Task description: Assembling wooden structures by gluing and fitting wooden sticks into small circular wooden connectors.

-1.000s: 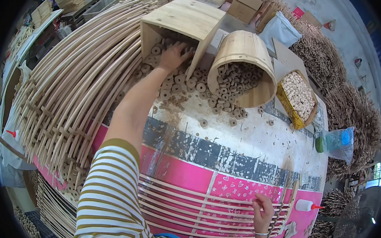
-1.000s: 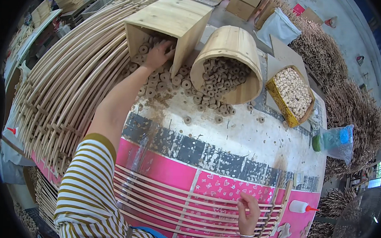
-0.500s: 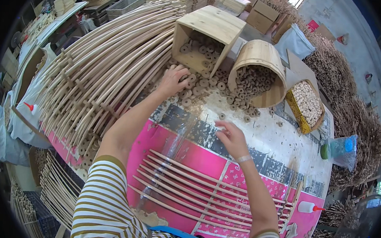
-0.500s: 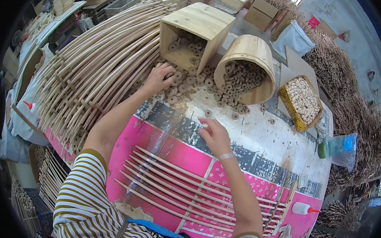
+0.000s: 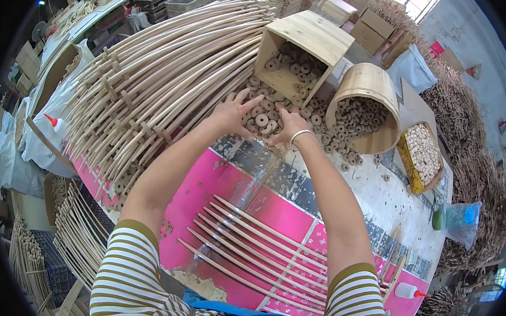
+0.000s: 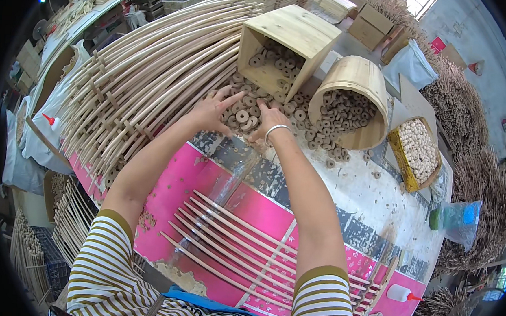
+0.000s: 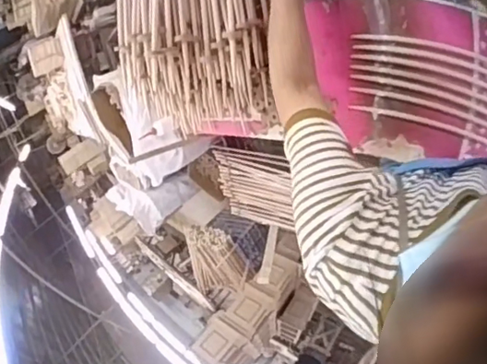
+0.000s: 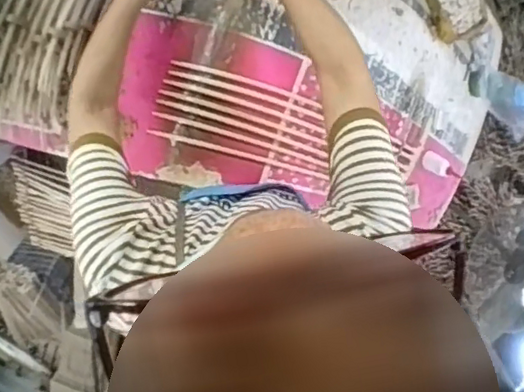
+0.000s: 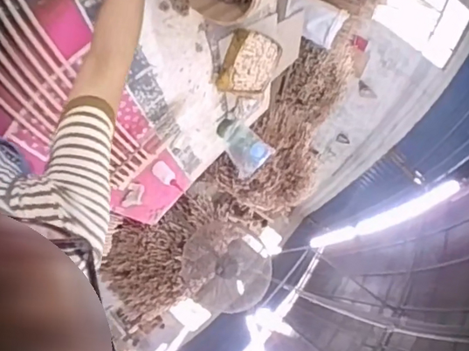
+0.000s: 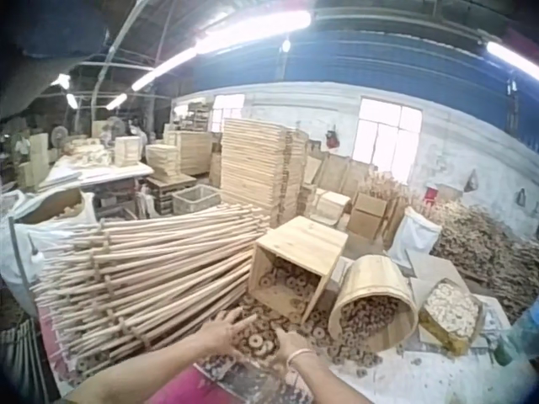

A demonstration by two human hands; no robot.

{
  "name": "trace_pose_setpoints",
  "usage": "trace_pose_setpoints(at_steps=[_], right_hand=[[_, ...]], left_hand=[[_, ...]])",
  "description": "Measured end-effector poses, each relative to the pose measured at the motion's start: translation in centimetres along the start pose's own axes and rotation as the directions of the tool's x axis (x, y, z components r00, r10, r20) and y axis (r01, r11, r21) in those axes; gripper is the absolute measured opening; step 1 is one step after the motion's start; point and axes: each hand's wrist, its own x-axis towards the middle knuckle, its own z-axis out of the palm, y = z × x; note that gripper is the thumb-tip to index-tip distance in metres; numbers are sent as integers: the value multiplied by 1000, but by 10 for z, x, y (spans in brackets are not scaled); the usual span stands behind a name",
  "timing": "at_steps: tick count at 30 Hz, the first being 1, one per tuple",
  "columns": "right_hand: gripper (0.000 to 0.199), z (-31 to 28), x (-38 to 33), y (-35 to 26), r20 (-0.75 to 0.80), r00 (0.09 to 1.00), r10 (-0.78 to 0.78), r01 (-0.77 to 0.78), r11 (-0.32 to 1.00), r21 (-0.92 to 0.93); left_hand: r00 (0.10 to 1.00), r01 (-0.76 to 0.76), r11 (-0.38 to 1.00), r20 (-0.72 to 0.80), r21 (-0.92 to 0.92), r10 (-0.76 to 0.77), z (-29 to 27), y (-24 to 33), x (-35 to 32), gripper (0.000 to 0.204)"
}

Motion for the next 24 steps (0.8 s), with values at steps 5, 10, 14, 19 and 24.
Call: trace_pose_setpoints(at_steps=[5,10,14,19,24], right_hand=[[126,4,18,-2,17,997,-79,78,995,65],[98,36,35,-4,9,994,-105,95,932,350],[75,75,39,-6,-280,958,-57,180,881,438],[70,80,-11,-46,-79,992,-103,109,328,938],[67,100,-83,-87,-226,970,-88,242,306,921]], left_hand=[[994,102,994,53,-36,-100,5,-1,30,126],[994,54,996,100,-70,-47,17,10,26,114],[995,56,952,-61,-300,-78,27,15,4,90],[971,54,942,-201,-331,-127,30,7,-51,81],[936,98,955,-299,-279,-184,-17,49,-143,65]])
